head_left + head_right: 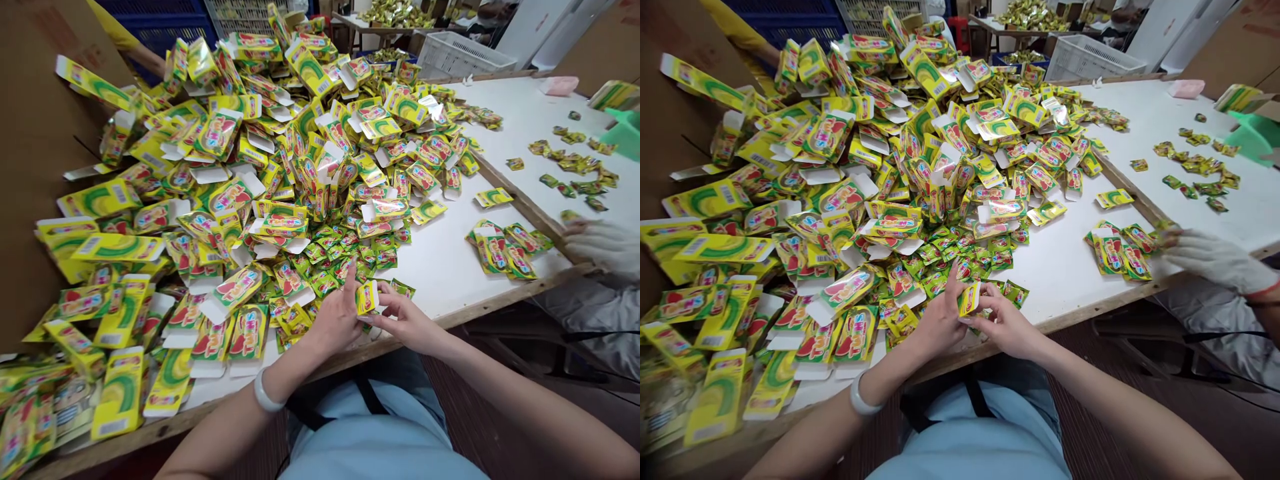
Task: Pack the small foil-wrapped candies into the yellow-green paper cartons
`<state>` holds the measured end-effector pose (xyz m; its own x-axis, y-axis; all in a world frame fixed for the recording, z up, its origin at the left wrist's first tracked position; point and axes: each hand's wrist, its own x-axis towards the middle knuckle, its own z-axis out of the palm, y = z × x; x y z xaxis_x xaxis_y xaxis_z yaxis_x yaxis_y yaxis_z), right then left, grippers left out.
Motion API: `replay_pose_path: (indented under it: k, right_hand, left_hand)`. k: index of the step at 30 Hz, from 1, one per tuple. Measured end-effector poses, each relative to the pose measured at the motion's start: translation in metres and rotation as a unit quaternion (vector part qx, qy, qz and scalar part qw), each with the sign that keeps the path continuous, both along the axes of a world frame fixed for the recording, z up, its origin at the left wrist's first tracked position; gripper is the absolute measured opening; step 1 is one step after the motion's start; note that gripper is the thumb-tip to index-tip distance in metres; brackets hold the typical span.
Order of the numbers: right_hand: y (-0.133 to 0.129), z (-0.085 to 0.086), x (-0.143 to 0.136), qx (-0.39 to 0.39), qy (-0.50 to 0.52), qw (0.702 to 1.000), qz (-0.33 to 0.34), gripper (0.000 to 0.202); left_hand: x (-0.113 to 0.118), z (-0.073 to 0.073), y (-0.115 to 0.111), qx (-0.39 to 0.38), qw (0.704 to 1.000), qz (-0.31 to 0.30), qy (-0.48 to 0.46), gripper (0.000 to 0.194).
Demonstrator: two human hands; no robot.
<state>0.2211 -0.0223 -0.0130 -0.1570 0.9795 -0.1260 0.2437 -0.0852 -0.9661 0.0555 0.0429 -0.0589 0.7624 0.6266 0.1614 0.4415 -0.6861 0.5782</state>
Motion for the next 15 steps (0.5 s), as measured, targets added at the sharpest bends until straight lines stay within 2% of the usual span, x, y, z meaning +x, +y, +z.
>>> replay_pose_path:
  k: [5, 7, 9, 12, 15]
  right_hand:
    - [-0.001, 0.007, -0.002, 0.012, 0.028, 0.999, -0.022, 0.026]
    - [-0.009, 0.012, -0.006, 0.075, 0.007, 0.995, -0.072, 0.018]
    - [-0.018, 0.016, -0.009, 0.160, -0.042, 0.979, -0.122, 0.016]
    - [-0.029, 0.020, -0.010, 0.227, -0.079, 0.960, -0.144, 0.027]
    - [-0.028, 0.029, -0.009, 0.203, -0.052, 0.970, -0.119, 0.025]
  left_hand:
    - [-0.003, -0.003, 0.003, -0.006, 1.000, 0.022, -0.021, 0.105]
    - [-0.005, 0.000, 0.006, 0.011, 0.997, 0.045, -0.064, 0.091]
    - [-0.008, 0.004, 0.008, 0.045, 0.989, 0.056, -0.130, 0.067]
    - [-0.012, 0.007, 0.009, 0.075, 0.970, 0.035, -0.229, 0.042]
    - [-0.013, 0.006, 0.009, 0.066, 0.957, 0.000, -0.282, 0.040]
